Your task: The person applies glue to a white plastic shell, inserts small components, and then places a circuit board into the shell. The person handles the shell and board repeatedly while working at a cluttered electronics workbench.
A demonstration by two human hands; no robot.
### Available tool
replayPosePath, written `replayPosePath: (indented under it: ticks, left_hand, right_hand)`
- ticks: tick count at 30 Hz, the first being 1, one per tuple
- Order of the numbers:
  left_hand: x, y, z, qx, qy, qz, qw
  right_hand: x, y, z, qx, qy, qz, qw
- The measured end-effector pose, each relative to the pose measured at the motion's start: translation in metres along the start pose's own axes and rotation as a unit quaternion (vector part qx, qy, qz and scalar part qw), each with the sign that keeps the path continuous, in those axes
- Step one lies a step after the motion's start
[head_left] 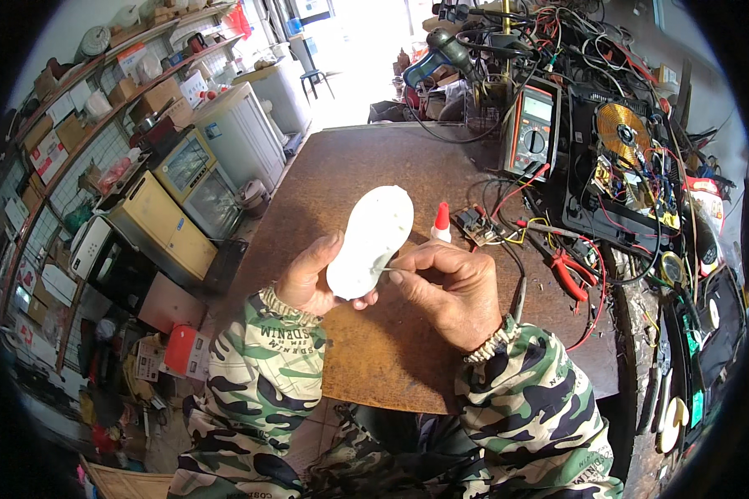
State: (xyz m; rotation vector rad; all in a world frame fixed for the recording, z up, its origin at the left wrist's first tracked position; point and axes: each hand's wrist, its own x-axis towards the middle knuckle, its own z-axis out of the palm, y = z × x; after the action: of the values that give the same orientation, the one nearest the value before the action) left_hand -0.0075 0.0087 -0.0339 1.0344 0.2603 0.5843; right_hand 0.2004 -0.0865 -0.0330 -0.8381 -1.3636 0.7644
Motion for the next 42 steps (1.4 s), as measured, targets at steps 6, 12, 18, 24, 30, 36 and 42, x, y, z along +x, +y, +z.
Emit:
replayPosePath:
  ticks: [6,12,18,24,30,36,42]
  left_hand:
    - [0.004,-0.002,-0.003,0.019,-0.022,0.039,0.999]
    - [0.002,0.003,-0.002,0.041,-0.024,0.085,0.995]
    - [0.007,-0.004,-0.007,0.005,0.009,0.077,0.997]
    - [-0.006,0.007,0.009,0.061,0.016,0.111,0.992]
    - [0.010,0.002,0.005,0.076,-0.023,0.106,0.991]
    - [0.006,0.002,0.003,0.078,-0.012,0.104,0.991]
    - [0.008,0.002,0.004,0.073,-0.016,0.107,0.991]
  right_hand:
    - [-0.003,-0.001,0.004,0.016,0.016,0.026,0.999]
    - [-0.004,0.002,0.006,0.058,0.031,0.034,0.997]
    - [-0.008,0.002,0.004,0.043,0.039,0.035,0.998]
    - [-0.006,-0.004,0.013,0.041,0.017,0.020,0.999]
    - [-0.008,-0.003,0.006,-0.023,0.024,0.000,0.999]
    - [-0.007,-0.001,0.008,-0.067,0.022,-0.048,0.996]
    - [-0.007,0.000,0.008,-0.080,0.023,-0.054,0.995]
